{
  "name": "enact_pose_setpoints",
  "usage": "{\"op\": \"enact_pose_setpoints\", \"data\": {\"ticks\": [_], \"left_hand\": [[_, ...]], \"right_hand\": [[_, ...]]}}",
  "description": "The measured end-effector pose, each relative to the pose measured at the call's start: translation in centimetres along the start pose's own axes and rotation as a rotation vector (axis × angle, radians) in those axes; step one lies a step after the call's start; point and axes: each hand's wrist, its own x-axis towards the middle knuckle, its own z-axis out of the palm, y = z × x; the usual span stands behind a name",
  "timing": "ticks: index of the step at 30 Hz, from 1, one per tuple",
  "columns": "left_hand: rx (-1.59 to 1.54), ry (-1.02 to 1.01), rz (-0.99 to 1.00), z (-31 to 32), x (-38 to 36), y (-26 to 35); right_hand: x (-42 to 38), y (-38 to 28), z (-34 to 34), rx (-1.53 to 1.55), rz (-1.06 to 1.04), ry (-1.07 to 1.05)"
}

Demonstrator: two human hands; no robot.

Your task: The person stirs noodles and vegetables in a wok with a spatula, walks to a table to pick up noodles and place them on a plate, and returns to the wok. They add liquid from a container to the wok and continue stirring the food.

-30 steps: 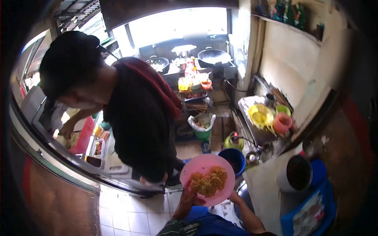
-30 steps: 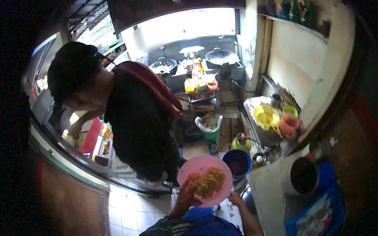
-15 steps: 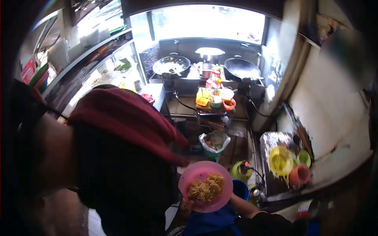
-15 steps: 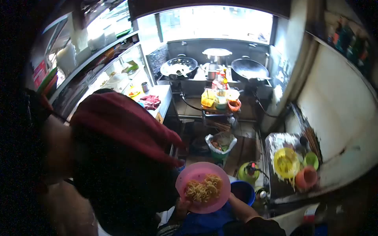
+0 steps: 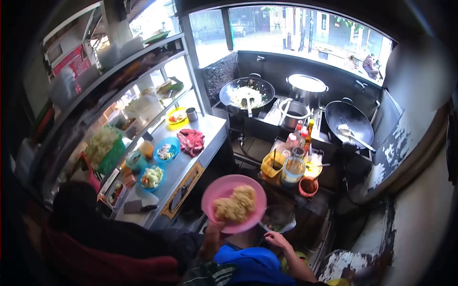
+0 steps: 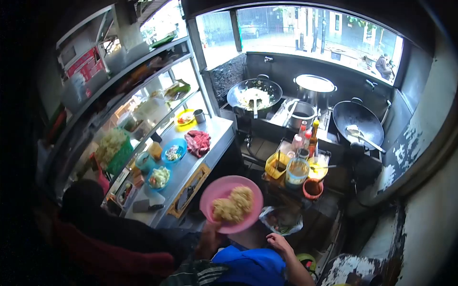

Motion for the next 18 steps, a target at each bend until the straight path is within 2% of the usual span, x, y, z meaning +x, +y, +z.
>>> {"op": "enact_pose_setpoints", "data": {"ticks": [1, 3, 4, 9, 11, 12, 14, 15, 17, 18], "left_hand": [[-0.057, 0.127, 0.084, 2.4, 2.0, 1.5], [-0.053, 0.018, 0.205, 3.2, 7.5, 4.3], [-0.069, 0.141, 0.245, 4.4, 9.7, 5.5], [0.161, 0.167, 0.523, 6.1, 26.1, 12.6], [0.434, 0.205, 0.617, 7.7, 33.9, 15.6], [0.624, 0.236, 0.665, 8.5, 37.9, 17.1], [1.008, 0.267, 0.773, 10.0, 46.6, 19.6], [1.130, 0.251, 0.964, 10.3, 52.0, 20.2], [1.368, 0.314, 0.888, 12.7, 61.1, 22.1], [1.718, 0.390, 0.720, 16.3, 59.5, 23.7]], "right_hand": [[-0.2, -0.1, -1.7, 0.089, 0.029, 0.018], [0.2, 1.0, -3.8, 0.190, 0.049, 0.055], [0.0, 1.7, -4.5, 0.234, 0.058, 0.070], [-0.3, 2.5, -6.3, 0.332, 0.068, 0.134], [0.1, 1.5, -6.6, 0.247, 0.060, 0.158], [0.1, -2.0, -7.4, 0.311, 0.075, 0.153], [2.3, -2.8, -7.1, 0.340, 0.088, 0.187], [3.6, -3.8, -7.1, 0.350, 0.094, 0.199], [7.2, -6.5, -7.0, 0.221, 0.012, 0.293], [9.4, -7.7, -6.9, 0.201, 0.015, 0.323]]}}
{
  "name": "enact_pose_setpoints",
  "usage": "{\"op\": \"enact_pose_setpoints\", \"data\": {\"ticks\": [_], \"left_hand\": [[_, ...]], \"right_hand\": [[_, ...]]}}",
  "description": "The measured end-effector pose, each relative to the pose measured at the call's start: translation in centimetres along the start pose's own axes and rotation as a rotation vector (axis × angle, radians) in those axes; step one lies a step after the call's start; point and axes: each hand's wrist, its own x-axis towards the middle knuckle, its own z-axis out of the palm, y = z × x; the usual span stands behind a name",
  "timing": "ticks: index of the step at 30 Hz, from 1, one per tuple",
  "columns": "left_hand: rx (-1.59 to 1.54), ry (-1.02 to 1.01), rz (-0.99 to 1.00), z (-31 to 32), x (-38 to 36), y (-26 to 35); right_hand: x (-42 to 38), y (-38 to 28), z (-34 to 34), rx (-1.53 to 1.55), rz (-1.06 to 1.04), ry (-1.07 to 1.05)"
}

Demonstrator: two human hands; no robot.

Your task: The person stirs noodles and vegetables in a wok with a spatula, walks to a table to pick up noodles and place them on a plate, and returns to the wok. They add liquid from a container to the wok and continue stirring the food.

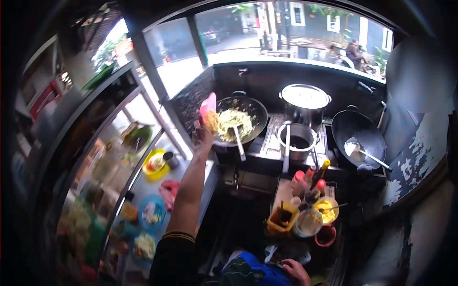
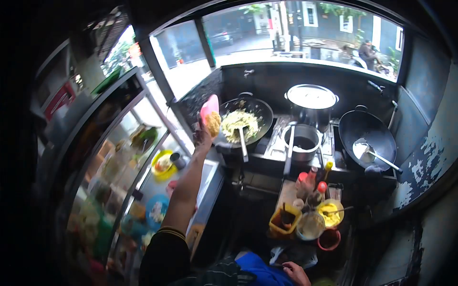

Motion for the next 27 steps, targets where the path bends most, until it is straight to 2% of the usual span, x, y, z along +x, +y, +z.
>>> {"op": "enact_pose_setpoints", "data": {"ticks": [1, 2, 3, 4, 6, 8, 10, 11, 12, 13, 15, 17, 19, 21, 23, 27], "left_hand": [[-0.029, -0.014, 0.019, 0.3, 3.0, 0.4], [0.020, 0.077, 0.114, 0.9, 5.9, -0.1], [0.068, 0.191, 0.198, 1.0, 9.6, -0.6], [0.138, 0.301, 0.275, -0.2, 12.1, -1.1], [-0.048, 0.387, 0.390, -3.7, 15.1, -1.8], [-0.286, 0.502, 0.524, -7.9, 16.7, -2.1], [-0.414, 0.665, 0.629, -11.4, 18.3, -2.7], [-0.526, 0.629, 0.574, -13.2, 18.6, -3.2], [-0.701, 0.495, 0.542, -15.5, 18.6, -3.5], [-0.867, 0.438, 0.566, -17.7, 18.0, -3.8], [-1.063, 0.432, 0.550, -22.6, 16.7, -3.6], [-1.066, 0.538, 0.456, -28.8, 15.8, -5.8], [-0.650, 1.033, 0.732, -34.5, 14.5, -7.6], [-0.605, 1.043, 0.738, -41.0, 10.7, -8.7], [-0.727, 0.906, 0.676, -45.8, 5.6, -9.3], [-0.160, 1.423, 0.583, -58.3, -3.9, -16.6]], "right_hand": [[2.5, -0.2, 0.9, -0.027, 0.007, 0.039], [4.2, -0.2, 1.8, -0.060, 0.025, 0.065], [6.6, -0.7, 2.9, 0.129, 0.035, 0.072], [8.5, -5.8, 3.0, 0.103, 0.018, 0.076], [12.7, -15.2, 3.5, 0.073, -0.043, 0.041], [18.9, -19.1, 4.1, 0.061, -0.181, 0.043], [25.4, -23.2, 4.0, -0.038, -0.293, 0.139], [28.6, -25.4, 4.0, -0.088, -0.349, 0.200], [31.4, -27.0, 4.0, -0.128, -0.410, 0.269], [34.1, -27.7, 4.3, -0.204, -0.453, 0.373], [40.1, -27.9, 4.2, -0.293, -0.528, 0.430], [45.5, -27.0, 3.9, -0.380, -0.554, 0.395], [49.3, -26.3, 3.3, -0.481, -0.534, 0.369], [50.7, -26.0, 2.8, -0.561, -0.504, 0.354], [51.8, -26.4, 2.6, -0.607, -0.484, 0.341], [53.0, -28.0, 2.8, -0.665, -0.472, 0.315]]}}
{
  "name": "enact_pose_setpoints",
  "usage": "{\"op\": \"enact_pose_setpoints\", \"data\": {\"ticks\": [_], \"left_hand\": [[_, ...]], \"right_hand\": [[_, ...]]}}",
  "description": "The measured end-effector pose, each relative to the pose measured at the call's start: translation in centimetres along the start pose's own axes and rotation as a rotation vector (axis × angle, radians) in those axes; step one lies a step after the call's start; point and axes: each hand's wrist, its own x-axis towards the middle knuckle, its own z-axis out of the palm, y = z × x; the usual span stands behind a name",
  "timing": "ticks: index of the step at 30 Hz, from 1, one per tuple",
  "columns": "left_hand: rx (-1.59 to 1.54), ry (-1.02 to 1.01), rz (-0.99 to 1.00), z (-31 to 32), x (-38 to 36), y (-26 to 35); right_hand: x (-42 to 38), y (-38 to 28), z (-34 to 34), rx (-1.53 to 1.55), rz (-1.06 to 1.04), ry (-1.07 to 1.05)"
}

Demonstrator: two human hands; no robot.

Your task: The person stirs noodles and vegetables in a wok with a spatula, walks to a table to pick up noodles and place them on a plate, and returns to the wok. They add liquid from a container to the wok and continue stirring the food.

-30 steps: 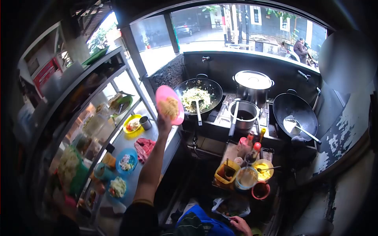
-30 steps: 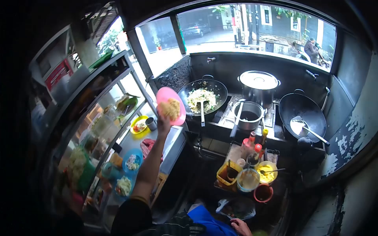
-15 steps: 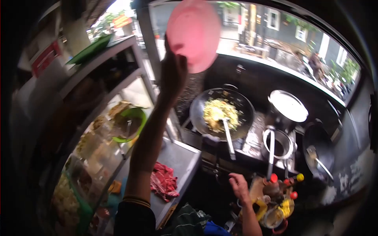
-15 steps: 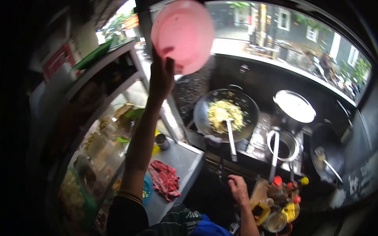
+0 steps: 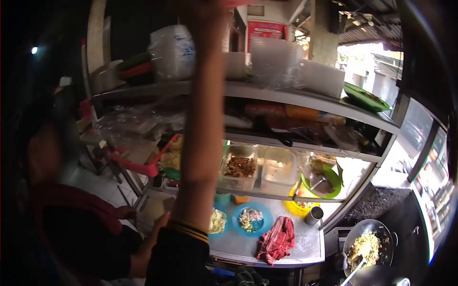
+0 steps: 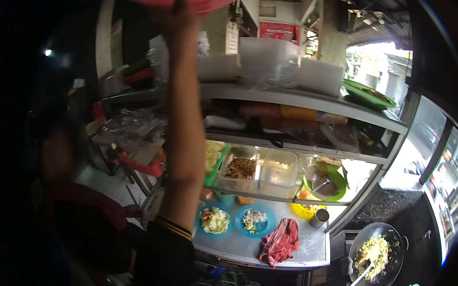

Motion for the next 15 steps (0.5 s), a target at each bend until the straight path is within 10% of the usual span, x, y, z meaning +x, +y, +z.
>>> {"op": "enact_pose_setpoints", "data": {"ticks": [9, 12, 15], "left_hand": [[1.217, 0.018, 0.174, -22.2, -0.2, -4.9], [1.315, -0.866, -0.674, -35.7, -30.7, -4.9], [1.312, -2.094, -1.304, -53.4, -49.7, 11.6]], "right_hand": [[3.6, 2.7, -1.3, 0.115, -0.155, -0.032], [2.6, 5.8, -4.0, 0.153, -0.159, -0.017], [3.5, 6.1, -9.0, 0.088, -0.155, 0.022]]}}
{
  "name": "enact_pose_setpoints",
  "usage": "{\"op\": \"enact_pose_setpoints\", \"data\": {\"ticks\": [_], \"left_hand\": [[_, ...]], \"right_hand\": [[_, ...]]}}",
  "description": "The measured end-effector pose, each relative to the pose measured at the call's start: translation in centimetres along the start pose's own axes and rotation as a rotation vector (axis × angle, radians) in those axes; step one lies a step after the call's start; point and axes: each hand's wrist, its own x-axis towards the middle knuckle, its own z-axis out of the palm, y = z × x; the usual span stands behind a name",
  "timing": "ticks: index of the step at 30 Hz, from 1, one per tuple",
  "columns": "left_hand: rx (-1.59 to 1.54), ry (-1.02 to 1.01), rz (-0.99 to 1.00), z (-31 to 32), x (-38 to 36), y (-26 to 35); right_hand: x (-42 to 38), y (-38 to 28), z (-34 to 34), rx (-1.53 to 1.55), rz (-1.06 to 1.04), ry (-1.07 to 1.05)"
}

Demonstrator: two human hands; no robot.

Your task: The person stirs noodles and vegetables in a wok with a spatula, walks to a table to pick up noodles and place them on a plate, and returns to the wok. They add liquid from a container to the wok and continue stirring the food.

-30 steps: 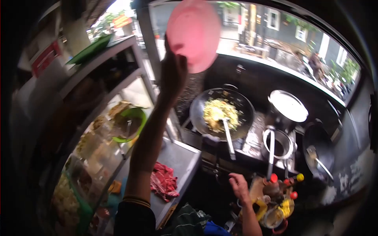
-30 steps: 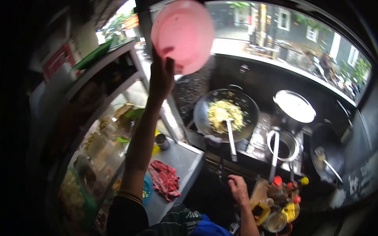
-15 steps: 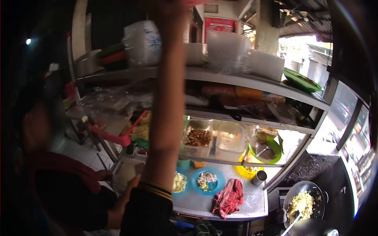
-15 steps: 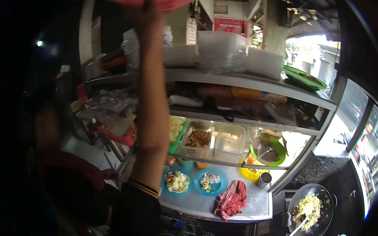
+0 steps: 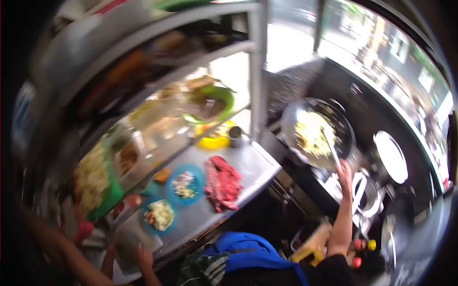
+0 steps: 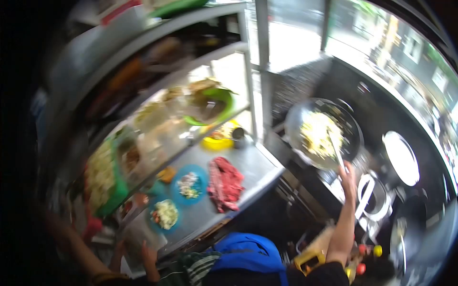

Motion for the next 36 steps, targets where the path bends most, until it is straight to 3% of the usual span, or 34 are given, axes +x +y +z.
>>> {"op": "enact_pose_setpoints", "data": {"ticks": [2, 3, 5, 6, 7, 9, 10, 12, 14, 15, 16, 18, 20, 22, 25, 26, 28, 30, 32, 33, 35, 36], "left_hand": [[-0.461, 0.471, 0.002, 0.6, -3.0, 0.0], [-0.170, 0.662, 0.106, 3.3, -2.8, -1.5], [-0.221, 0.652, -0.159, -2.1, -4.9, 0.5], [-0.305, 0.822, -0.239, -6.4, -5.5, 2.6], [-0.437, 1.118, -0.228, -12.0, -6.0, 5.7], [-0.740, 1.479, 0.080, -22.0, -7.8, 15.1], [-0.890, 1.468, 0.289, -25.1, -8.3, 19.9], [-1.094, 1.041, 0.855, -26.8, -9.1, 32.0], [-1.011, 0.595, 1.222, -24.9, -7.7, 41.7], [-0.959, 0.496, 1.259, -22.6, -5.6, 45.3], [-0.890, 0.455, 1.249, -20.2, -3.4, 47.8], [-0.584, 0.515, 1.168, -15.5, -0.3, 49.5], [-0.334, 0.527, 1.016, -11.2, 1.4, 49.1], [-0.232, 0.613, 1.052, -11.0, 2.0, 48.8], [-0.358, 0.742, 1.109, -8.4, 5.1, 49.1], [-0.366, 0.719, 1.115, -8.4, 4.7, 49.3], [-0.694, 0.549, 0.997, -11.3, 3.7, 50.0], [-0.684, 0.563, 0.968, -14.4, 1.3, 50.4], [-0.681, 0.337, 1.151, -15.6, -0.6, 51.0], [-0.798, -0.039, 1.137, -15.7, -2.0, 51.8], [-0.959, -0.547, 1.155, -13.9, -4.1, 54.8], [-0.963, -0.637, 1.161, -11.4, -4.6, 56.7]], "right_hand": [[1.7, -1.2, -3.7, -0.096, -0.004, -0.041], [2.7, -2.4, -5.3, -0.167, -0.005, -0.079], [4.7, -7.6, -9.1, -0.360, 0.052, -0.207], [5.6, -10.1, -10.6, -0.446, 0.033, -0.267], [6.4, -12.9, -11.7, -0.557, 0.030, -0.333], [8.0, -13.5, -11.6, -0.750, -0.034, -0.376], [8.2, -14.6, -10.8, -0.761, -0.015, -0.375], [7.9, -11.3, -6.0, -0.677, -0.445, -0.092], [8.8, -11.5, -0.4, -0.825, -0.177, -0.232], [9.2, -11.6, 2.4, -0.910, -0.050, -0.310], [10.5, -10.0, 4.2, -0.881, 0.040, -0.283], [12.4, -7.1, 4.7, -0.883, 0.029, -0.219], [12.1, -8.6, 2.8, -0.888, 0.019, -0.261], [9.7, -12.0, 1.4, -0.889, -0.093, -0.375], [8.7, -11.3, 4.7, -0.857, -0.084, -0.408], [9.1, -8.7, 7.4, -0.823, -0.012, -0.339], [11.9, -7.3, 8.0, -0.816, -0.020, -0.229], [13.8, -11.2, 4.8, -0.801, 0.049, -0.271], [12.8, -15.4, 1.9, -0.712, 0.064, -0.456], [11.5, -16.8, 1.1, -0.680, 0.037, -0.541], [9.3, -17.2, 3.6, -0.551, -0.112, -0.358], [10.0, -15.9, 5.5, -0.660, -0.024, -0.361]]}}
